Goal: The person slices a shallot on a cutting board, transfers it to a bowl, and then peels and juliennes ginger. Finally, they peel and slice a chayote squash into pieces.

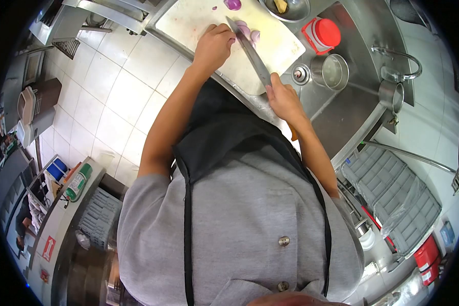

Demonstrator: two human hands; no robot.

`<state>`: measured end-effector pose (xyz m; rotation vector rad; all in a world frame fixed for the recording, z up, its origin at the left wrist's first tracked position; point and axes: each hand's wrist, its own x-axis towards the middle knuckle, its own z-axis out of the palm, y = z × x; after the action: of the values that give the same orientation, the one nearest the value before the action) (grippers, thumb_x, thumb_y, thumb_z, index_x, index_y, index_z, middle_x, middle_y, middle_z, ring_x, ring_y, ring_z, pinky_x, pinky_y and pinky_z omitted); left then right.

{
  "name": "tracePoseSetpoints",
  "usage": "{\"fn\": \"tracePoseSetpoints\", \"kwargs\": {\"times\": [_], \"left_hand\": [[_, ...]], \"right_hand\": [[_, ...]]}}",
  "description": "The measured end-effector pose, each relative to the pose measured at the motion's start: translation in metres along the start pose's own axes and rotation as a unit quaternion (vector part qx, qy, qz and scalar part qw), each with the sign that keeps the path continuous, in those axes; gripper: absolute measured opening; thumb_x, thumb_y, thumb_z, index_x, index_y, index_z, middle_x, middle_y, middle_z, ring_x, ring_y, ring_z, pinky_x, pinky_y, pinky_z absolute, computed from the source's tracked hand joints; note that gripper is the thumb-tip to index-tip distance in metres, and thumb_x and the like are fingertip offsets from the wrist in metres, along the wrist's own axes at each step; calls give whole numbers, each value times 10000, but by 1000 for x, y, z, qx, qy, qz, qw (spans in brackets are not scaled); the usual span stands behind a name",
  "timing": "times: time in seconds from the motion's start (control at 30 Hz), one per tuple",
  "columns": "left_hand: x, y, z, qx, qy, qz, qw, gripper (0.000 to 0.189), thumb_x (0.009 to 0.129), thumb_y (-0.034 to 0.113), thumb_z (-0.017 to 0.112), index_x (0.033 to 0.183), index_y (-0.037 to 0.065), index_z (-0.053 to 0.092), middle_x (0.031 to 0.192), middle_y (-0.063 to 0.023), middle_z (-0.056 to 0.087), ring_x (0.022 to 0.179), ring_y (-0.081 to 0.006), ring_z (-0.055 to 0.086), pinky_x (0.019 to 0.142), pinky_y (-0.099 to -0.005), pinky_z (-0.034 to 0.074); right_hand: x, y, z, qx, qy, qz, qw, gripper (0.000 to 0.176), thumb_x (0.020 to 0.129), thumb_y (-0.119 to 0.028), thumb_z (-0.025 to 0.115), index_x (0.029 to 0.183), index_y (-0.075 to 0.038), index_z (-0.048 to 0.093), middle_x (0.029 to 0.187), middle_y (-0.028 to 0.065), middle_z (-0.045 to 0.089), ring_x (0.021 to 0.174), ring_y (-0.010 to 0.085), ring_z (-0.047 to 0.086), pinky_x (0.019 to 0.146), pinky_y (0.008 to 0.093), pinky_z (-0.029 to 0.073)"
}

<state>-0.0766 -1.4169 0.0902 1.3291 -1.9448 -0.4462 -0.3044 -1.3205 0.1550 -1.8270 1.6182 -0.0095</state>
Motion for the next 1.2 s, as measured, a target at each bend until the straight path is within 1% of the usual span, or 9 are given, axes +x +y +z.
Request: {"fn": "tracePoseSetpoints", "kwargs": {"times": [0.07, 0.13, 0.2, 0.3, 0.4, 0.53, 0.7, 0.8, 1.2], "left_hand": [[5, 3, -3, 13, -18, 1, 1000, 88, 818, 38, 692, 901, 36, 720, 955, -86, 687, 871, -320, 657, 778, -399, 532], [5, 6, -13, -23, -39, -55, 997, 100, 818, 20, 678, 907, 37, 720, 948, -90, 681, 898, -318, 651, 782, -402, 528], [4, 0, -14, -15, -42, -30, 999, 102, 821, 18, 671, 907, 38, 720, 943, -94, 678, 893, -320, 652, 778, -404, 528], [4, -4, -14, 0, -56, -10, 998, 102, 825, 17, 663, 907, 38, 719, 934, -100, 675, 882, -327, 654, 769, -410, 527], [7, -5, -15, 1, -67, -12, 998, 95, 828, 25, 664, 905, 40, 717, 926, -104, 673, 870, -335, 653, 760, -414, 526], [4, -4, -16, -16, -58, -26, 998, 86, 828, 37, 673, 902, 41, 717, 917, -108, 669, 858, -338, 648, 751, -421, 523], [1, -6, -14, -5, -42, -28, 999, 81, 824, 36, 674, 894, 36, 714, 896, -113, 670, 844, -335, 647, 748, -421, 522], [-1, -6, -15, -8, -36, -19, 999, 78, 818, 35, 677, 889, 30, 710, 886, -116, 672, 845, -333, 648, 750, -419, 522], [-7, -9, -12, -5, -21, -29, 999, 77, 822, 13, 671, 889, 17, 708, 898, -116, 691, 849, -336, 655, 759, -411, 529]], "right_hand": [[-4, -5, -4, -32, 2, -3, 999, 213, 994, -211, 493, 1107, -44, 424, 735, 295, 630, 723, 532, 617, 659, 631, 446], [-7, -15, -11, -64, 5, -3, 998, 207, 992, -203, 489, 1106, -42, 425, 735, 297, 631, 708, 533, 617, 647, 630, 449], [-12, -26, -17, -116, -41, 30, 992, 180, 916, -79, 477, 1081, -26, 429, 801, 310, 658, 785, 507, 658, 713, 609, 497], [-20, -32, -17, -145, -46, 27, 988, 196, 881, -40, 480, 1069, -22, 427, 793, 313, 660, 778, 498, 669, 693, 594, 517], [-19, -26, -6, -109, 3, -6, 994, 152, 915, -75, 473, 1041, -16, 413, 741, 322, 636, 728, 526, 638, 665, 630, 483], [-7, -25, 3, -113, 17, -12, 993, 154, 906, -62, 469, 1040, -14, 410, 741, 320, 639, 736, 526, 641, 663, 622, 487], [-20, -36, -11, -138, -35, 14, 990, 192, 882, -44, 480, 1063, -12, 427, 775, 301, 658, 742, 508, 661, 686, 601, 515], [-12, -31, -1, -107, -18, -2, 994, 143, 917, -74, 443, 1041, -13, 406, 771, 347, 632, 767, 549, 628, 705, 643, 468], [-7, -26, 6, -64, -11, -2, 998, 173, 992, -185, 466, 1047, -28, 419, 765, 341, 626, 779, 563, 609, 713, 647, 437]]}}
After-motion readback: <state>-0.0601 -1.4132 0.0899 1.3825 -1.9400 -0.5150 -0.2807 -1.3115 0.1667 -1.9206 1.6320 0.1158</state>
